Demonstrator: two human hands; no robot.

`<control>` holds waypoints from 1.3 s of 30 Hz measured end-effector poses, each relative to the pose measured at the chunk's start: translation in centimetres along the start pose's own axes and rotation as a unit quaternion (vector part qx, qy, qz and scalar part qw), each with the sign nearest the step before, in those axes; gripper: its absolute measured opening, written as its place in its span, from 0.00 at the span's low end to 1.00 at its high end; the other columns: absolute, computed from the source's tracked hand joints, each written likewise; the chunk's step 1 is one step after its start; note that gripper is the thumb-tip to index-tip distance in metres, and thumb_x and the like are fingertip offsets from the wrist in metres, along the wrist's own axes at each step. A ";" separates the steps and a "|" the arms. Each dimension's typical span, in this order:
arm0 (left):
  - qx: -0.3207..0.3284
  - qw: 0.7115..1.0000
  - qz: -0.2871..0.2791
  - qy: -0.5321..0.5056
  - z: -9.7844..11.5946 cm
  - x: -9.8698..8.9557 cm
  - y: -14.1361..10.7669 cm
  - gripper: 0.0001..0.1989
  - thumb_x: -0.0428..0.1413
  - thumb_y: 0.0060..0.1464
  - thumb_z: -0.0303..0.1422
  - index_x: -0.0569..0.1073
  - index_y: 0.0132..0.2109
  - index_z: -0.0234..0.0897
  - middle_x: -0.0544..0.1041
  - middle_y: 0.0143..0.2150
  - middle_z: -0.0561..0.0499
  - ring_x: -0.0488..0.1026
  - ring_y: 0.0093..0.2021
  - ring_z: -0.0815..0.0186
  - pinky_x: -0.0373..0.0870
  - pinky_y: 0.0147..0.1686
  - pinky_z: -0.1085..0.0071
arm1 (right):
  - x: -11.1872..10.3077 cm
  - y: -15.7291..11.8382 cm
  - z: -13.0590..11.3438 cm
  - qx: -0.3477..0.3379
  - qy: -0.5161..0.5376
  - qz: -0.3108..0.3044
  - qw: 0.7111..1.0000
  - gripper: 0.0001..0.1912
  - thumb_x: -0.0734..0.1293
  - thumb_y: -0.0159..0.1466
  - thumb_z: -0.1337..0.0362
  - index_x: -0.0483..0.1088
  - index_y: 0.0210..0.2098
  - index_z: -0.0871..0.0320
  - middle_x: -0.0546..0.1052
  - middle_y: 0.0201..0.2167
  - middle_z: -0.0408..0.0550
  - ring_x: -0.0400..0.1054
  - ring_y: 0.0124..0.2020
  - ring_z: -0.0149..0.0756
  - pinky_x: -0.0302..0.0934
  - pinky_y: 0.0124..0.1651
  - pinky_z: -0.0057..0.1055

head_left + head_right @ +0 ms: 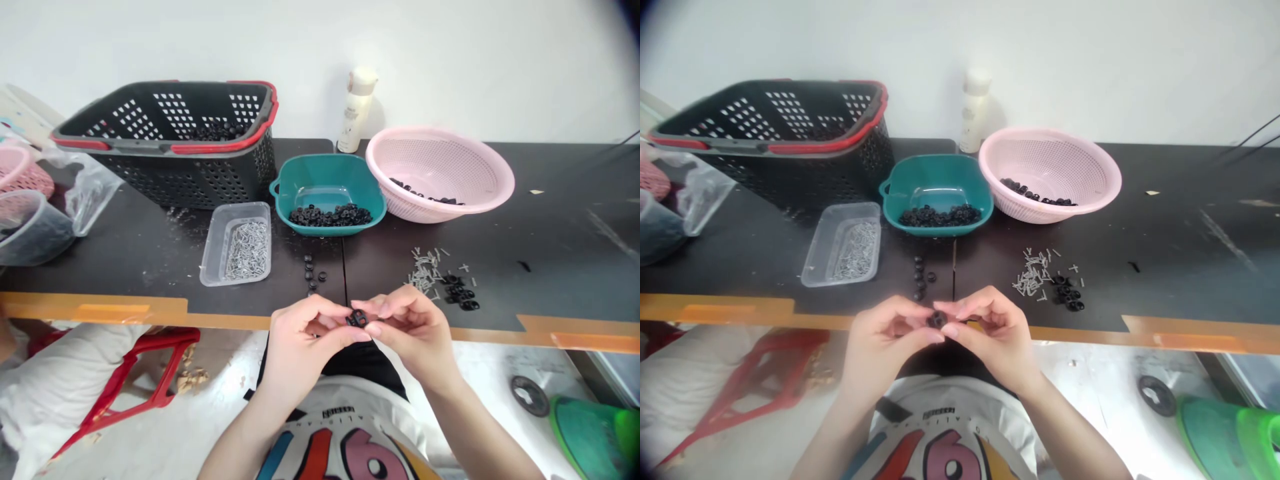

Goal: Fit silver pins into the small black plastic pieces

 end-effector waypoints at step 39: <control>0.396 0.875 0.054 0.272 0.7 -0.8 -0.2 0.08 0.65 0.50 0.31 0.77 0.39 0.38 0.78 0.30 0.55 0.76 0.28 0.69 0.77 0.39 0.65 | 0.6 -0.9 -3.0 -0.029 -0.213 -0.053 0.975 0.14 0.72 0.60 0.68 0.79 0.42 0.42 0.77 0.34 0.44 0.72 0.32 0.34 0.69 0.33 0.27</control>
Point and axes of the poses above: each hand's wrist, its own y-axis towards the middle knuckle, its own x-axis out of the palm, z = x × y, the point moved 1 cm from there along y, towards the middle knuckle
